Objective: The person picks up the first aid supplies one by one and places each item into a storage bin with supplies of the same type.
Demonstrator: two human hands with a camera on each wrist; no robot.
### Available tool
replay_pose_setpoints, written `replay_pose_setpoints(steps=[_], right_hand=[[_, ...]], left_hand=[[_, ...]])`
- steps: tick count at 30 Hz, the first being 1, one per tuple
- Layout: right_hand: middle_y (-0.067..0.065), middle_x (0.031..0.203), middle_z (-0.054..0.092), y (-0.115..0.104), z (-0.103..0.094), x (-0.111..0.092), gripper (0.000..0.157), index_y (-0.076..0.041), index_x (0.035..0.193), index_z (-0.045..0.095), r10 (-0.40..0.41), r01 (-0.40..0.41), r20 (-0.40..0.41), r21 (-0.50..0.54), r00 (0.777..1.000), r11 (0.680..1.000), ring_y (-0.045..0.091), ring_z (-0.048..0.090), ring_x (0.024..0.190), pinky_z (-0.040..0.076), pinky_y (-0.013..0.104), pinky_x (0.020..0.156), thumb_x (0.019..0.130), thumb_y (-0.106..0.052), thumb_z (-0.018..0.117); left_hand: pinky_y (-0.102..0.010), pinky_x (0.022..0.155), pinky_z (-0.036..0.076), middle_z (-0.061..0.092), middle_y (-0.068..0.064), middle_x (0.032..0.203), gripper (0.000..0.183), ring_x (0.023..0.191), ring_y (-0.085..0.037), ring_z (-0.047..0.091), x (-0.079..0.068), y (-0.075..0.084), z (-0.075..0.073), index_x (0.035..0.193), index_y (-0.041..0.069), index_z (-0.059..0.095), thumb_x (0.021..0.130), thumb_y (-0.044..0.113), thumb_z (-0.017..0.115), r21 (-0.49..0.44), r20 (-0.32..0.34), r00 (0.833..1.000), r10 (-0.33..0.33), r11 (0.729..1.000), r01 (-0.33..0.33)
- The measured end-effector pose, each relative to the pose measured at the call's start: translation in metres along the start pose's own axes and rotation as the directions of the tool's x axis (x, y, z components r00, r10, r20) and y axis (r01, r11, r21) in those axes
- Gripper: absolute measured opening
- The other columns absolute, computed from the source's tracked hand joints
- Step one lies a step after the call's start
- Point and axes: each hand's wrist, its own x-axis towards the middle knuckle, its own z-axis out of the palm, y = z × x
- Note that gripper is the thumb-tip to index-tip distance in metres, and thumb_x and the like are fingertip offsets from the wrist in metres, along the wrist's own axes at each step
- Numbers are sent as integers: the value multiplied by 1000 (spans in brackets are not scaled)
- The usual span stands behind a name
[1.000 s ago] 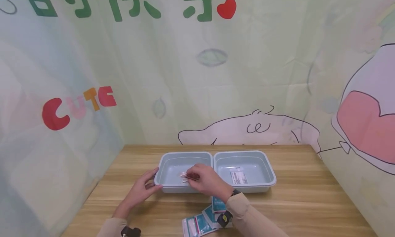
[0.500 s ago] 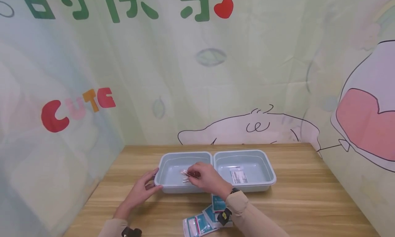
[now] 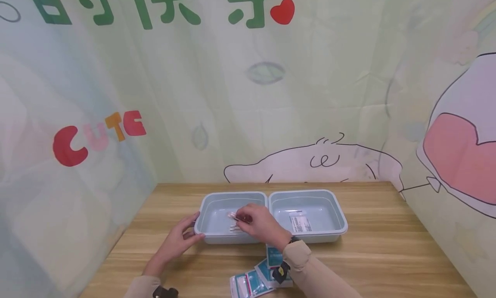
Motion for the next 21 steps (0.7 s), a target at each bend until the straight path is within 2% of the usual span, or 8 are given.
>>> replay_pose_setpoints(steps=[4, 10, 17, 21], right_hand=[[-11, 92, 65, 0, 2, 0, 18, -19, 104, 71, 7, -7, 8, -11, 1000, 1000, 1, 56, 78, 53, 16, 68, 87, -16, 74], [-8, 94, 65, 3, 3, -2, 20, -18, 106, 70, 26, -25, 37, -31, 999, 999, 3, 57, 81, 53, 17, 70, 86, -20, 75], [4, 120, 65, 4, 0, -5, 48, -11, 124, 65, 88, -86, 72, -37, 994, 996, 19, 64, 102, 57, 30, 83, 86, -39, 73], [2, 127, 62, 4, -1, -5, 51, -12, 127, 63, 101, -98, 68, -39, 993, 994, 19, 63, 107, 57, 32, 86, 87, -42, 72]], left_hand=[[-28, 97, 52, 50, -15, 139, 76, 125, -32, 52, -1, 1, 0, 146, 5, 43, 81, 18, 80, 7, -6, 1000, -13, 1000, 14], [-30, 97, 52, 49, -17, 140, 76, 125, -33, 52, -3, 3, 0, 146, 3, 42, 82, 19, 79, 4, 0, 1000, 6, 1000, -6], [-31, 97, 52, 49, -18, 139, 74, 124, -34, 52, -2, 1, 2, 145, 1, 42, 82, 11, 78, -5, -12, 1000, 4, 1000, -4], [-32, 97, 52, 49, -18, 139, 73, 124, -35, 52, -1, 1, 2, 144, 0, 43, 81, 9, 79, -17, -20, 1000, 0, 1000, 0]])
